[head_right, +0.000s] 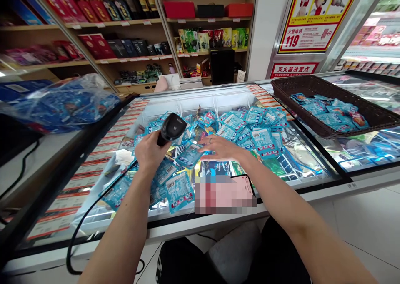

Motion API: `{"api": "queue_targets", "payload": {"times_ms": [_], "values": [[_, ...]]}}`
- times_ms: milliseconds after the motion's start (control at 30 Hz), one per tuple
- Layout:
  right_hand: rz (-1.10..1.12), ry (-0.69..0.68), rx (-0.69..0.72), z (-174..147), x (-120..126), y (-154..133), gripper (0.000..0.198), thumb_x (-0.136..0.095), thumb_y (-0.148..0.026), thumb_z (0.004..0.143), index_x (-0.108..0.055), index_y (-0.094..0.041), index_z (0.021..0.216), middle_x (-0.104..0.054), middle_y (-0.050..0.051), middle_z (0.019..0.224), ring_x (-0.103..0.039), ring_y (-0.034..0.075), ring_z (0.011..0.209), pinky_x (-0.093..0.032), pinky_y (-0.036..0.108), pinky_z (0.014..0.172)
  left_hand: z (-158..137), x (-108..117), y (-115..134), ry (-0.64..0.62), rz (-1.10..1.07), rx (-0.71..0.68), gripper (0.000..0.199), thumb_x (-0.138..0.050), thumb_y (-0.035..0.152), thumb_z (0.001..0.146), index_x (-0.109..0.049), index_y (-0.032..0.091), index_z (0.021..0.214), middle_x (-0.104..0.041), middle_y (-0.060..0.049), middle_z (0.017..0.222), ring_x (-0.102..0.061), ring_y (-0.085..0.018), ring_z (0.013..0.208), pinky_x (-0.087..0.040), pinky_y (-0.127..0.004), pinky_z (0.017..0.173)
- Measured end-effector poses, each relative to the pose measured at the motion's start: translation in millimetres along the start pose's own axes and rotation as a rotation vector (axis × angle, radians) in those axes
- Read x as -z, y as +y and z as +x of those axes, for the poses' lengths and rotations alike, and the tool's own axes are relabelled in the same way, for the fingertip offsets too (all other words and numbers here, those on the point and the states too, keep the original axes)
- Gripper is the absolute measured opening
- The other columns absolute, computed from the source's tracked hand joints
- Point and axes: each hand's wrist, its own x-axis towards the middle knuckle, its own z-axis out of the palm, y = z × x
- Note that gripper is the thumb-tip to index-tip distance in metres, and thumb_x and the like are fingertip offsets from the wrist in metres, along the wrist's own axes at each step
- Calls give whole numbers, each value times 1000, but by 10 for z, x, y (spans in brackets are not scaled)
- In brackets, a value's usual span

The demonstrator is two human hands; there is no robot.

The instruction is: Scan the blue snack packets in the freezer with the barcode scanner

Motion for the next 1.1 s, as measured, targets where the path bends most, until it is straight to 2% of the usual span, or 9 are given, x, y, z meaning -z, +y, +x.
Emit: {"api": "queue_targets", "payload": {"times_ms": [133,333,400,567,700,800,900,1000,1100], "values": [[-80,177,-188,-58,-15,138,33,-49,-50,84,-64,-29,105,-58,3,120,-49,22,113,-39,45,97,0,4,7,-13,-11,-15,39,-52,43,78,-57,21,109,-65,-8,101,-58,-26,96,-39,-31,69],[-197,323,-319,-53,-50,168,57,-48,-58,81,-49,-25,127,-57,8,117,-47,26,113,-39,46,97,-7,7,18,-10,7,-37,37,-52,43,78,-58,22,107,-65,-8,100,-58,-25,95,-39,-31,70],[-228,314,-343,-52,-40,166,57,-46,-63,79,-53,-26,122,-58,8,114,-46,27,113,-37,47,98,-7,9,22,-4,16,-43,36,-52,43,78,-58,22,106,-66,-8,100,-59,-25,95,-39,-30,69],[-224,196,-324,-82,-36,227,69,-59,-73,60,-62,-24,108,-57,9,115,-43,32,114,-35,51,98,-10,8,29,-10,26,-54,37,-53,44,77,-59,22,106,-66,-8,98,-59,-25,94,-40,-31,68],[-163,220,-375,-89,-63,294,63,-62,-66,64,-59,-21,109,-58,10,114,-46,29,112,-37,47,96,-18,9,29,-17,22,-74,38,-53,44,77,-58,22,107,-66,-8,99,-59,-25,93,-39,-30,67],[-59,328,-437,-88,-49,290,60,-61,-54,73,-50,-21,121,-57,10,117,-50,27,109,-40,44,92,-22,10,25,-27,16,-87,38,-53,44,77,-58,22,108,-66,-8,99,-59,-25,93,-39,-30,67],[57,431,-506,-93,1,256,53,-53,-39,81,-40,-23,130,-54,8,124,-59,22,88,-44,42,85,-25,9,27,-47,1,-117,40,-52,43,77,-58,21,109,-65,-8,101,-59,-25,94,-40,-30,69],[121,469,-559,-97,33,254,50,-49,-32,82,-38,-23,130,-54,7,123,-58,17,70,-46,39,77,-34,6,43,-75,-27,-162,40,-52,42,77,-58,21,110,-65,-8,104,-59,-24,96,-41,-30,72],[179,512,-592,-92,9,314,48,-48,-31,81,-38,-21,127,-55,9,121,-59,18,77,-48,37,72,-50,4,72,-129,-70,-236,40,-52,41,77,-57,22,112,-65,-7,103,-59,-24,97,-42,-29,73]]}}
